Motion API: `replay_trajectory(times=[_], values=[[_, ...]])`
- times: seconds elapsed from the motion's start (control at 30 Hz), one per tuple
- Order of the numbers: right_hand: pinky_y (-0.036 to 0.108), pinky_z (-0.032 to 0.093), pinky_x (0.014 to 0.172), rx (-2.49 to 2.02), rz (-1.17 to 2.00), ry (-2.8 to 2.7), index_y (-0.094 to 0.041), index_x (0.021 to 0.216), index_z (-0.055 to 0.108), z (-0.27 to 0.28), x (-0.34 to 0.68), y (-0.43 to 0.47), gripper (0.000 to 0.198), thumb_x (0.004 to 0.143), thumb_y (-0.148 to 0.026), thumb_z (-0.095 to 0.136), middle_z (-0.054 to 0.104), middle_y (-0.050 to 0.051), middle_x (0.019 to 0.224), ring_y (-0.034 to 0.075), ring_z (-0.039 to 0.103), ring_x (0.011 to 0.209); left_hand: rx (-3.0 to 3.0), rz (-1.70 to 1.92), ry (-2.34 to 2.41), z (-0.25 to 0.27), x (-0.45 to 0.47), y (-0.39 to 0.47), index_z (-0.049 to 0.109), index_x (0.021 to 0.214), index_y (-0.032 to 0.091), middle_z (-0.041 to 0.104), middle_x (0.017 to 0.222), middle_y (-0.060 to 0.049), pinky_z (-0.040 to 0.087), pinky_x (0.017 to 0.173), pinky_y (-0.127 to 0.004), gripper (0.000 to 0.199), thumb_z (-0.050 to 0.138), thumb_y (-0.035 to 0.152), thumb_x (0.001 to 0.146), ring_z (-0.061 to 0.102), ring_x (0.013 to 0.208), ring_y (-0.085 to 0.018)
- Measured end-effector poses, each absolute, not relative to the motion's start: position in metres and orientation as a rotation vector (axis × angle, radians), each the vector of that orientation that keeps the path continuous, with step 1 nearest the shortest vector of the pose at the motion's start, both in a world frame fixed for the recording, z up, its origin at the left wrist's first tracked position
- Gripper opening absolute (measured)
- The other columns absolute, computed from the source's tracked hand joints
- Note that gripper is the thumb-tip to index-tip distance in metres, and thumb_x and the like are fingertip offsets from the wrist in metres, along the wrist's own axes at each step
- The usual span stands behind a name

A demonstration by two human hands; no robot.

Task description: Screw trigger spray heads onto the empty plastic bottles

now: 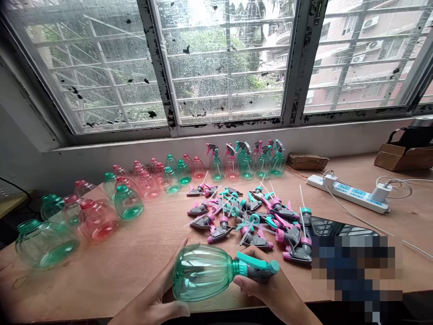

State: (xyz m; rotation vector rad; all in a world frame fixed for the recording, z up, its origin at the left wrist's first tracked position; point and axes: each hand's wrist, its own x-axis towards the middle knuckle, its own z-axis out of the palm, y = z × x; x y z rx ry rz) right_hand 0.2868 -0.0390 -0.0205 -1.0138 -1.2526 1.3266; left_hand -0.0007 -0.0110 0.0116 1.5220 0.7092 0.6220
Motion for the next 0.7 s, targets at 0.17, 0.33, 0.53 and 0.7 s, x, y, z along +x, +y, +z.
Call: replay_trajectory(times=[0.17,0.33,0.53,0.7], values=[[0.026,0.045,0.053,-1.003,1.328,-1.277,-0.022,0.091,0.061,-0.0180,0.2870,-0.0390,0.032,0.077,-0.043,0.080,0.064,-0.005,0.061,0.014,0.054,0.054,1.596,0.607,0.742,0.0107,-0.0032,-0.0102,0.000,0.156,0.039,0.013,0.170,0.000,0.017,0.125,-0.044,0.102,0.074,0.038,0.087,0.017,0.154,-0.029],[0.027,0.045,0.055,-1.030,1.346,-1.284,-0.022,0.093,0.060,-0.0183,0.2868,-0.0390,0.034,0.077,-0.045,0.079,0.062,-0.005,0.060,0.014,0.053,0.053,1.598,0.624,0.727,0.0102,-0.0013,-0.0104,-0.011,0.154,0.041,0.013,0.169,0.000,0.019,0.124,-0.046,0.098,0.066,0.041,0.093,0.024,0.152,-0.028],[0.026,0.040,0.051,-1.056,1.329,-1.321,-0.022,0.095,0.062,-0.0215,0.2892,-0.0371,0.035,0.075,-0.044,0.080,0.063,-0.004,0.063,0.015,0.053,0.054,1.659,0.546,0.823,0.0121,-0.0046,-0.0093,-0.008,0.155,0.037,0.010,0.170,-0.001,0.010,0.125,-0.051,0.109,0.076,0.037,0.085,0.012,0.155,-0.031],[0.027,0.043,0.054,-1.029,1.354,-1.274,-0.022,0.095,0.061,-0.0206,0.2871,-0.0390,0.035,0.077,-0.046,0.079,0.064,-0.004,0.063,0.014,0.052,0.053,1.696,0.603,0.755,0.0127,-0.0033,-0.0116,-0.013,0.154,0.041,0.008,0.170,-0.001,0.015,0.124,-0.051,0.100,0.066,0.033,0.093,0.017,0.154,-0.030]])
